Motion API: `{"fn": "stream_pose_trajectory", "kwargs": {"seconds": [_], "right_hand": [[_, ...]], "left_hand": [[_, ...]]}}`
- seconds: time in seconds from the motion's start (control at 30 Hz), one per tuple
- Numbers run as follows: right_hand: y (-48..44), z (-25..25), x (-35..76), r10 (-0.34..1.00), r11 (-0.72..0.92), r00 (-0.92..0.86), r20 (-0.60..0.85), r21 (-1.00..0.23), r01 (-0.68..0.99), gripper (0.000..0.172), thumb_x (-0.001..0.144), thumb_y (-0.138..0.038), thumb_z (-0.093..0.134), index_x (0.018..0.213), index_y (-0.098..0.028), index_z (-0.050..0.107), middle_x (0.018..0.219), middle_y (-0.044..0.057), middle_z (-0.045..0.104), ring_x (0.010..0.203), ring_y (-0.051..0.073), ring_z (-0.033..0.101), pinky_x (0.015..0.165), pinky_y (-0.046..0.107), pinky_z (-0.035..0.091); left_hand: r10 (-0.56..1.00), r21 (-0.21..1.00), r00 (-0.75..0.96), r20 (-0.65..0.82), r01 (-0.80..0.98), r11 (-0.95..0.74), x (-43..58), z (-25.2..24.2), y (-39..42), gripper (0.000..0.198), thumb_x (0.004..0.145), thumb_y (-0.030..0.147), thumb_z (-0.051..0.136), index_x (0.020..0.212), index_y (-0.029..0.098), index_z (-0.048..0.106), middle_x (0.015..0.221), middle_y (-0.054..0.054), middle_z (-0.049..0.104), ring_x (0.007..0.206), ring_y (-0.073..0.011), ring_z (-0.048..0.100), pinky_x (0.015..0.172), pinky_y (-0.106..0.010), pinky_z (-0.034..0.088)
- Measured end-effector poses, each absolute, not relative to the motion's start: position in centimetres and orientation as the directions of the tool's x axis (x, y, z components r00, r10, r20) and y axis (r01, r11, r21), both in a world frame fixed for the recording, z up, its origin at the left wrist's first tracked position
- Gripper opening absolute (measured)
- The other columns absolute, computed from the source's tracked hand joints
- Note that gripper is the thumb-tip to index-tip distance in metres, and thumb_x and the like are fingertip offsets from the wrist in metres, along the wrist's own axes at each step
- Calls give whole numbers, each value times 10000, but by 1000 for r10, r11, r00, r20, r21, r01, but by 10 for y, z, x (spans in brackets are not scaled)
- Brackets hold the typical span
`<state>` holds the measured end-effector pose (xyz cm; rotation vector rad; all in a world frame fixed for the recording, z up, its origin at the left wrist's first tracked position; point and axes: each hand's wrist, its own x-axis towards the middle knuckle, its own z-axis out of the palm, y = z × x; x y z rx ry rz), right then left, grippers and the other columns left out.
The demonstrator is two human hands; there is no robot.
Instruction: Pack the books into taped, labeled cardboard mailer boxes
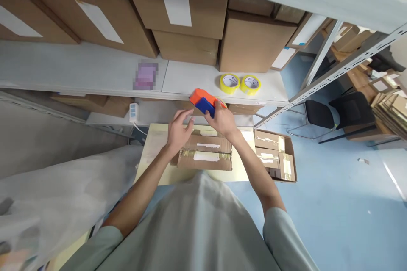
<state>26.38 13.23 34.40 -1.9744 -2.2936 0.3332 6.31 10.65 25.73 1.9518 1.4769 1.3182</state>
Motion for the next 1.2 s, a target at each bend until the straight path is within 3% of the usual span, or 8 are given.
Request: {"fn": "stream_pose_trajectory", "kwargs": {"seconds": [0.23,0.37,0.53,0.7,0.83,0.93,1.07,1.2], "right_hand": [[231,354,198,938,346,-345,27,-91,934,479,1192,-279,391,1553,25,475,1323,300,782,1294,371,728,1264,483,373],[252,340,190,937,348,-349,-26,-53,936,482,1189,-237,401,1563,58,478,1428,326,731,1400,348,657,1328,462,256],[258,319,194,931,363,-364,-18,-45,931,532,1176,-220,443,1612,84,458,1568,365,624,1495,368,553,1345,507,260],[235,294,222,923,366,-323,210,-215,905,515,1159,-255,480,1621,-31,518,1624,309,581,1528,405,514,1344,630,328],[163,252,276,914,351,-217,342,-403,845,550,1201,-429,399,1679,-170,478,1677,236,544,1573,396,497,1324,677,387],[83,209,320,964,204,-84,253,-498,843,684,1190,-616,368,1694,-160,443,1673,257,548,1589,394,511,1309,657,431],[-7,158,350,987,-152,151,-51,-591,792,1008,1074,-874,409,1702,-86,403,1659,331,563,1551,447,574,1237,645,511],[-42,131,341,897,-440,294,-330,-597,671,1054,962,-974,503,1562,-110,570,1329,289,784,1220,455,771,992,535,621]], "left_hand": [[819,660,17,574,582,-475,57,308,132,317,1098,238,602,1377,235,752,1312,-121,762,1232,-256,757,1118,-405,606],[833,658,-2,553,614,-435,44,305,115,286,1113,263,605,1349,251,766,1295,-113,775,1213,-256,762,1106,-410,612],[868,692,-41,494,623,-364,33,287,97,267,1090,242,615,1298,243,783,1254,-106,793,1195,-258,768,1092,-407,615],[941,750,-49,336,618,-236,20,244,70,292,1067,259,611,1304,233,780,1283,-108,788,1218,-268,768,1130,-420,606],[988,792,-103,115,609,-29,5,184,31,309,1065,349,621,1308,226,765,1324,-132,787,1242,-293,768,1149,-453,605],[984,807,-154,-87,568,160,0,143,2,393,1053,440,654,1361,208,732,1394,-169,780,1259,-311,774,1147,-470,610],[949,772,-154,-276,552,314,9,117,-15,495,1056,503,645,1424,177,695,1424,-197,784,1259,-336,781,1128,-470,600],[936,661,-182,-301,668,343,31,118,-11,534,1052,589,650,1381,174,720,1316,-189,821,1198,-356,782,1059,-441,591]]}}
